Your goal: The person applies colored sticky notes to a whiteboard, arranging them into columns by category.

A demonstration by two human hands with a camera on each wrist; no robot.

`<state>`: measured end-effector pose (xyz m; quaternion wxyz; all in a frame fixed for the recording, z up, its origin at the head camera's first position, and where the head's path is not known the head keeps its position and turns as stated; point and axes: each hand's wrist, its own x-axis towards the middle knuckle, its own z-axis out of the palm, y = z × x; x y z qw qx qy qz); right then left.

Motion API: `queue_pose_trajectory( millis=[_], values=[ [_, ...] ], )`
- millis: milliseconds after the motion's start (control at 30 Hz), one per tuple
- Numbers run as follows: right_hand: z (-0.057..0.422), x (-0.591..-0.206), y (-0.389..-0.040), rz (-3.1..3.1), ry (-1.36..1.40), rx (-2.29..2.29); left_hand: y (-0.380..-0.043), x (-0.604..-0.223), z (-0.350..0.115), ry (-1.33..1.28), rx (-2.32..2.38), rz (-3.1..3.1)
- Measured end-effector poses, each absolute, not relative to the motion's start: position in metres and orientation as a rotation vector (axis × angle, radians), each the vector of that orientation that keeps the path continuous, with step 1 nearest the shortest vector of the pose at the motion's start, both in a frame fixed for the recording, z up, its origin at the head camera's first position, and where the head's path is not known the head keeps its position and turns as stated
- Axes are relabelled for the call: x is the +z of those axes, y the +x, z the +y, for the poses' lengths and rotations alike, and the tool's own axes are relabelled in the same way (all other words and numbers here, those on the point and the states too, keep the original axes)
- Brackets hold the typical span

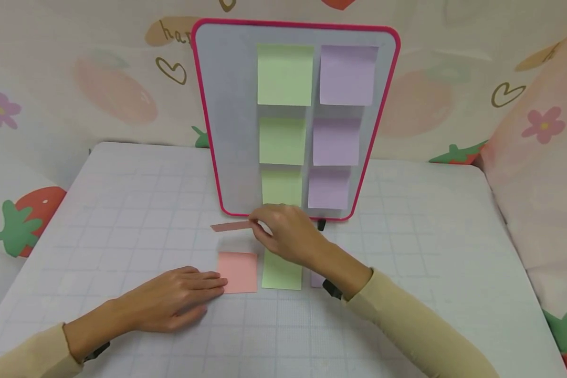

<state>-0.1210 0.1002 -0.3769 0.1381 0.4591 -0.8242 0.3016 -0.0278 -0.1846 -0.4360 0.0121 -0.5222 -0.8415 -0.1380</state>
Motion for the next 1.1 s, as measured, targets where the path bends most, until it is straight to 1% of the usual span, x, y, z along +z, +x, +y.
queue_pose_trajectory(
  millis=[367, 533, 733, 1100],
  values=[
    [0.092, -0.336, -0.134, -2.088, 1.293, 0.826, -0.027, -0.436, -0.185, -1.602, -0.448, -2.656],
    [0.089, -0.312, -0.144, -1.942, 1.273, 0.683, -0.031, -0.429, -0.183, -1.560, -0.527, -2.608],
    [0.087, -0.295, -0.158, -1.707, 1.186, 0.480, -0.051, -0.401, -0.181, -1.414, -0.596, -2.575],
    [0.083, -0.280, -0.172, -1.548, 1.069, 0.303, -0.100, -0.343, -0.187, -1.275, -0.499, -2.404]
  ],
)
